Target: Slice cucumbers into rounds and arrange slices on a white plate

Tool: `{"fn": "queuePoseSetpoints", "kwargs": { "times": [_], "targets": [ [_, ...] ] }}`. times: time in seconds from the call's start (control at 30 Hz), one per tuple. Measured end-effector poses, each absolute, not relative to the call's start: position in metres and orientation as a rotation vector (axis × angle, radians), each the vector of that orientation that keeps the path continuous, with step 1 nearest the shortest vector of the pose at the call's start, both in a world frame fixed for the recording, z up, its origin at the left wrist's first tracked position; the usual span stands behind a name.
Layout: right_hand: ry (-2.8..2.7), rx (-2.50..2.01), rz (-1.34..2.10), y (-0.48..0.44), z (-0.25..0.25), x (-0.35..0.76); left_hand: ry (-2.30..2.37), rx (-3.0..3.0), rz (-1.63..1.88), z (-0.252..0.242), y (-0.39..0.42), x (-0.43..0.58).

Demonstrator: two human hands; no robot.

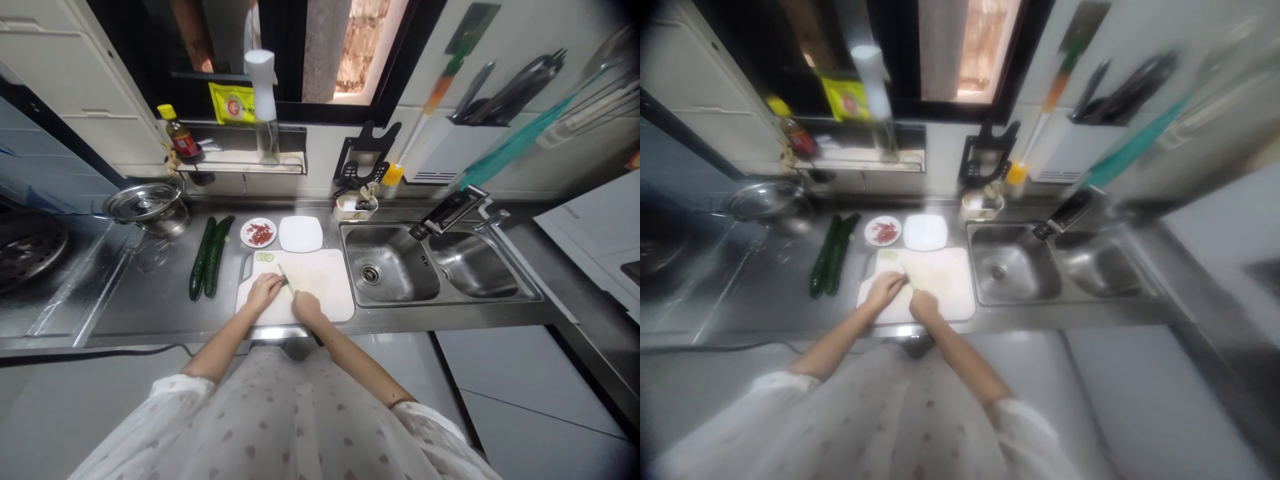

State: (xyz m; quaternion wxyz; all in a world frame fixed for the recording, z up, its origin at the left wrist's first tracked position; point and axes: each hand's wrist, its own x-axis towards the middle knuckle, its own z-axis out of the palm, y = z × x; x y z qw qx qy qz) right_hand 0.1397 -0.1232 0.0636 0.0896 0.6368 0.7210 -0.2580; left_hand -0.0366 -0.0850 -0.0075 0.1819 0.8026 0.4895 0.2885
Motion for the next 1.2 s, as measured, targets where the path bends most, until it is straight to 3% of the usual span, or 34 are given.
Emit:
{"fn": "queuePoseSetpoints", "kwargs": {
  "times": [1.2],
  "targets": [
    [2.103,1.863,-0.777,-0.131,0.072,0.144,1.430,2.224,0.855,-0.007,-0.088,-0.034]
  ]
}}
